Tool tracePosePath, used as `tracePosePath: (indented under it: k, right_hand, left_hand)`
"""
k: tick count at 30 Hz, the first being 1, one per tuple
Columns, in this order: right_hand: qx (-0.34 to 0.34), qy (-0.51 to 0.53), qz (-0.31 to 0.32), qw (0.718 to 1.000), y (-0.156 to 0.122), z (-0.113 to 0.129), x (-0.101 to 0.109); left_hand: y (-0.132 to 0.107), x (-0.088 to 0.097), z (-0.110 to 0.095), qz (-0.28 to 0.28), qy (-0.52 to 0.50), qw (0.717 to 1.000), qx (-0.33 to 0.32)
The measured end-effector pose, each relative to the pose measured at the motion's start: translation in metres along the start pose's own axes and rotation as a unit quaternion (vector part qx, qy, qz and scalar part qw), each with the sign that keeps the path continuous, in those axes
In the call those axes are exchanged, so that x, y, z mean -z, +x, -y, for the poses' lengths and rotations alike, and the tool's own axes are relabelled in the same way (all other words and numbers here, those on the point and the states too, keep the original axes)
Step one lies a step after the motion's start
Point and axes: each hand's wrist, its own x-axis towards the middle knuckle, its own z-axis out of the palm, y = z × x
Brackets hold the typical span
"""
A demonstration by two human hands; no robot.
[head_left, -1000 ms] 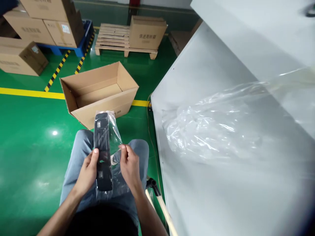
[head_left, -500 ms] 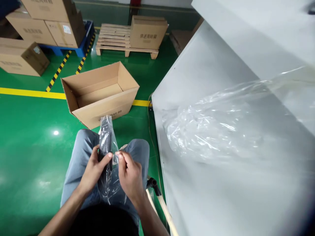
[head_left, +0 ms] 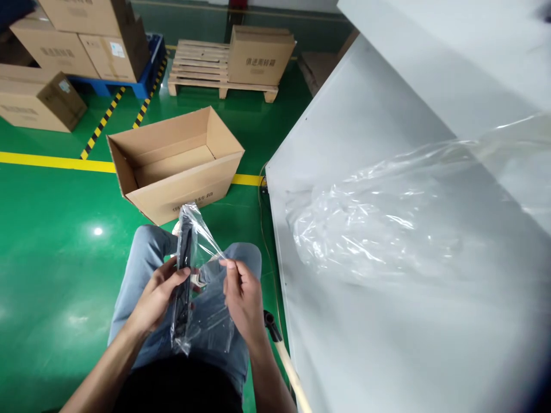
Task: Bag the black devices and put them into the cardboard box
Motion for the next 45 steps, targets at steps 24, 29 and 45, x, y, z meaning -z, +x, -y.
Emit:
tracePosePath:
  k: [24, 29, 45]
  right_hand:
    - [0.111, -0.153, -0.147, 0.971, 0.035, 0.016, 0.01]
    - [0.027, 0.0, -0.123, 0.992, 0.04, 0.017, 0.017]
    - [0.35, -0.251, 0.135, 0.892, -0.028, 0.028, 0.016]
  left_hand:
    - [-0.025, 0.011, 0.02, 0.044, -0.064, 0.995, 0.064]
    - [-0.019, 0.011, 0.005, 0.11, -0.123, 0.984, 0.072]
    - [0.01, 0.015, 0.003, -0.097, -0.085, 0.99, 0.049]
